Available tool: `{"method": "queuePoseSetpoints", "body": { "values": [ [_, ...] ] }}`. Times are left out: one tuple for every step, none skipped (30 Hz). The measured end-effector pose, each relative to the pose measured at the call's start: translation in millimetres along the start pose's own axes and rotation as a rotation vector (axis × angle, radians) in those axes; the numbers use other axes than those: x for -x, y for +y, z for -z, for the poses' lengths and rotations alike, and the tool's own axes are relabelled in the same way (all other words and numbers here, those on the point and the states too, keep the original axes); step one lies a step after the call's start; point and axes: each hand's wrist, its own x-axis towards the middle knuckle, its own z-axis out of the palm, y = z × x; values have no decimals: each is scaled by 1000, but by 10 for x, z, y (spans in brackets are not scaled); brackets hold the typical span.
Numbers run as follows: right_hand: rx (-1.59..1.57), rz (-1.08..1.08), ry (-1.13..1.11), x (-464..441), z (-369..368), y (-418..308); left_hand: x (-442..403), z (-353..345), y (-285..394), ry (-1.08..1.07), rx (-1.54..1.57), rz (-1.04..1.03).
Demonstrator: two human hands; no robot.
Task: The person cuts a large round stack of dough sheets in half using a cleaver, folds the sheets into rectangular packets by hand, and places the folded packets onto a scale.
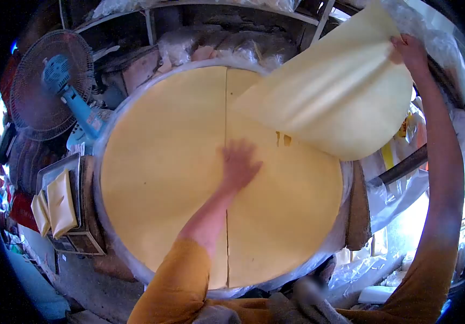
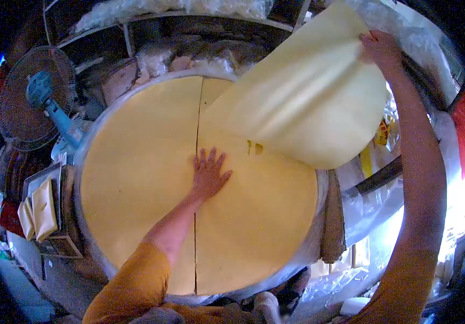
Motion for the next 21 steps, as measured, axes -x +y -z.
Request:
{"method": "queuePoseSetpoints", "body": {
  "values": [
    [101,2,28,32,18,31,-5,16,24,25,-2,-9],
    [92,43,25,31,10,56,-31,27,56,-32,-50,25],
    [84,80,19,48,-6,65,-94,163,148,-94,-98,57],
    [77,114,14,100,-12,26,-159,218,203,-158,-146,84],
    [-16,131,-19,162,-12,-14,-212,124,203,-102,-145,60],
    [-108,148,-49,265,0,-190,-272,-24,189,-45,-142,37],
    [-200,169,-75,349,22,-358,-347,-149,187,18,-138,13],
    [-182,176,-67,406,52,-476,-434,-231,213,-1,24,-11],
    [-53,156,-12,479,84,-626,-525,-305,257,-18,187,-33],
    [76,138,43,550,111,-781,-599,-375,310,-36,350,-53],
    [204,120,96,580,131,-856,-657,-455,372,-9,366,-37],
    [227,158,90,561,149,-848,-709,-508,453,16,382,-22],
    [252,194,85,529,166,-822,-743,-557,520,41,398,-9],
    [276,231,79,515,174,-796,-762,-601,571,48,374,-27],
    [202,206,81,521,164,-787,-771,-586,634,56,349,-42],
    [127,181,83,525,143,-796,-777,-587,679,63,323,-58],
    [50,156,88,525,117,-817,-734,-618,695,45,249,-69],
    [56,190,84,508,89,-849,-638,-653,699,27,173,-81],
    [61,223,81,462,56,-893,-591,-682,701,11,95,-93],
    [65,255,81,398,19,-941,-601,-709,704,3,93,-93],
    [67,288,78,325,-26,-995,-598,-730,711,-7,90,-91]
  ]
}}
